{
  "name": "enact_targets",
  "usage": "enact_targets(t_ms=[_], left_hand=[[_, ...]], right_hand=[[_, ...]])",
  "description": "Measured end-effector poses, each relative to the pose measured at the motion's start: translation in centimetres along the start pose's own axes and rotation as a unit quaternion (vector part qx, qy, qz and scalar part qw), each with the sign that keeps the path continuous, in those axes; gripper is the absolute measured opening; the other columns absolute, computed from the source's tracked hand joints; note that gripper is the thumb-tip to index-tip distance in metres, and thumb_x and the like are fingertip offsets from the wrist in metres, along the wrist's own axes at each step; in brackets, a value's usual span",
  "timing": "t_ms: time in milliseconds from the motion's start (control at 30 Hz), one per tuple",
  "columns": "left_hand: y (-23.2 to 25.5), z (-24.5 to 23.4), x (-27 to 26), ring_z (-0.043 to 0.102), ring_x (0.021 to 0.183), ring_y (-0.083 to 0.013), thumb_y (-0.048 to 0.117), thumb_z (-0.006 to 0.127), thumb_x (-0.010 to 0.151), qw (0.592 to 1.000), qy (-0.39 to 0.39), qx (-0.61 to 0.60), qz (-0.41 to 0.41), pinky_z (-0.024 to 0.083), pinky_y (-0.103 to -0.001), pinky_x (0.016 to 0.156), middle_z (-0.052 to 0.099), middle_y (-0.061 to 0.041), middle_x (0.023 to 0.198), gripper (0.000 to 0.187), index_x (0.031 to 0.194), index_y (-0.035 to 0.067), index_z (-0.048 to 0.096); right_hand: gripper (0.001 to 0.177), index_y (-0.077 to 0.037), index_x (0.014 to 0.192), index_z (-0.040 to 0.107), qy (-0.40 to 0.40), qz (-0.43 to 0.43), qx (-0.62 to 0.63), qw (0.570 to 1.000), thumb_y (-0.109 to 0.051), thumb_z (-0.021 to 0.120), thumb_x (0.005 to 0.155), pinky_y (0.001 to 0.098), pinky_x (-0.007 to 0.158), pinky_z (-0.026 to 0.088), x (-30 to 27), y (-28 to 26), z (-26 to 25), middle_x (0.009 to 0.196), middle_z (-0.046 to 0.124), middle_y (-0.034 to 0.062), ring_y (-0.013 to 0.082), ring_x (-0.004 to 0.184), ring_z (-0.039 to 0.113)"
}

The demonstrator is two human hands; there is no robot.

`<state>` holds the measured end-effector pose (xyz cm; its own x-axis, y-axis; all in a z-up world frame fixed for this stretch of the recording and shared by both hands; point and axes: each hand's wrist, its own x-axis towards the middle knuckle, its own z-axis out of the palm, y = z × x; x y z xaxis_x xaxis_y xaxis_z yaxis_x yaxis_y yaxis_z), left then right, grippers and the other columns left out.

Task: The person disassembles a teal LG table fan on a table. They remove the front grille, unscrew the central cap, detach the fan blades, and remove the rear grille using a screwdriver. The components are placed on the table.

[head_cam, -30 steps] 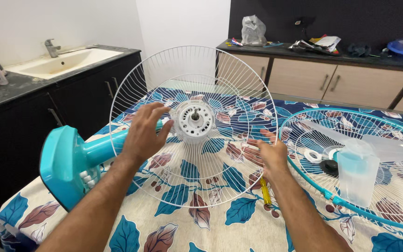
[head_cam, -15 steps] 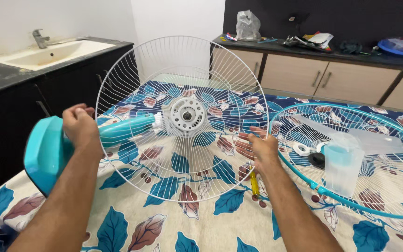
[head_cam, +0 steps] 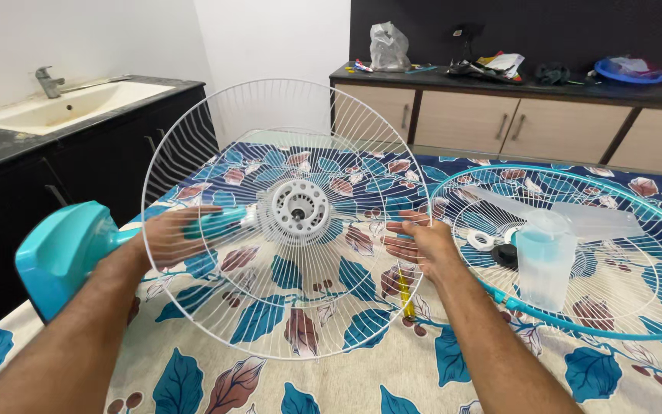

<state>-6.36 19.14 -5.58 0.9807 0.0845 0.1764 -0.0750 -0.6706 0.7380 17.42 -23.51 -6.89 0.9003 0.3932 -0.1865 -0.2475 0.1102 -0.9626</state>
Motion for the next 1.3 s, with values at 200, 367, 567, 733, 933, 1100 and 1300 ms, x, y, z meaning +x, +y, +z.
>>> enact_targets(t_ms=[200,367,567,733,933,1100,1300], left_hand=[[5.5,2.9,-1.0,0.049,0.141,-0.0271,0.059,0.072,0.083,0.844,0.093,0.504,-0.158,0.037,-0.054,0.115,0.05,0.002,0.153,0.076,0.151,0.042,0.043],[6.3,2.6,-0.6,0.055,0.138,-0.0234,0.06,0.07,0.085,0.857,0.094,0.479,-0.163,0.047,-0.046,0.114,0.057,0.002,0.149,0.067,0.147,0.043,0.05],[5.8,3.2,-0.7,0.059,0.132,-0.023,0.058,0.07,0.085,0.829,0.105,0.529,-0.148,0.049,-0.046,0.109,0.06,0.002,0.145,0.066,0.145,0.04,0.051],[4.7,3.7,-1.5,0.063,0.127,-0.0251,0.051,0.071,0.085,0.825,0.139,0.541,-0.091,0.05,-0.045,0.108,0.063,-0.003,0.141,0.071,0.15,0.034,0.049],[2.3,3.1,-0.5,0.06,0.126,-0.0311,0.054,0.076,0.081,0.818,0.165,0.549,-0.044,0.049,-0.049,0.105,0.059,-0.013,0.143,0.067,0.139,0.025,0.057],[1.9,2.2,-1.1,0.068,0.122,-0.0266,0.048,0.079,0.08,0.88,0.155,0.44,-0.089,0.056,-0.042,0.104,0.067,-0.006,0.136,0.067,0.14,0.025,0.059],[3.8,2.2,-1.1,0.069,0.119,-0.023,0.049,0.079,0.08,0.875,0.144,0.46,-0.056,0.056,-0.041,0.102,0.07,-0.001,0.133,0.059,0.134,0.028,0.064]], right_hand=[[0.026,-0.009,0.127,0.061,0.0,-0.026,-0.031,0.999,-0.01,0.051,0.103,0.0423,0.075,0.067,-0.4,-1.4,-0.8,0.115,0.075,0.0198,0.035,0.094,0.077],[0.025,-0.006,0.126,0.062,-0.011,-0.029,-0.045,0.998,-0.008,0.052,0.102,0.0396,0.074,0.067,-0.7,-2.6,-0.8,0.114,0.076,0.0195,0.0338,0.093,0.078],[0.025,-0.006,0.125,0.061,-0.015,-0.035,-0.06,0.997,-0.009,0.051,0.103,0.0386,0.074,0.064,-1.3,-2.8,-0.9,0.114,0.075,0.019,0.0325,0.093,0.078],[0.026,-0.005,0.126,0.062,-0.029,-0.054,-0.075,0.995,-0.01,0.05,0.103,0.0378,0.075,0.066,-1.9,-2.6,-1.2,0.114,0.075,0.0192,0.0306,0.093,0.077],[0.027,-0.003,0.127,0.06,-0.028,-0.072,-0.091,0.993,-0.008,0.048,0.103,0.0379,0.074,0.062,-2.5,-2.2,-1.6,0.113,0.075,0.0216,0.0311,0.093,0.078],[0.027,-0.002,0.126,0.06,-0.033,-0.079,-0.096,0.992,-0.01,0.049,0.103,0.0376,0.074,0.062,-2.4,-2.4,-1.4,0.115,0.074,0.0207,0.0313,0.092,0.078],[0.026,-0.003,0.125,0.059,-0.026,-0.08,-0.108,0.991,-0.01,0.049,0.103,0.0376,0.074,0.063,-2.5,-2.7,-0.9,0.115,0.074,0.0211,0.0312,0.092,0.078]])
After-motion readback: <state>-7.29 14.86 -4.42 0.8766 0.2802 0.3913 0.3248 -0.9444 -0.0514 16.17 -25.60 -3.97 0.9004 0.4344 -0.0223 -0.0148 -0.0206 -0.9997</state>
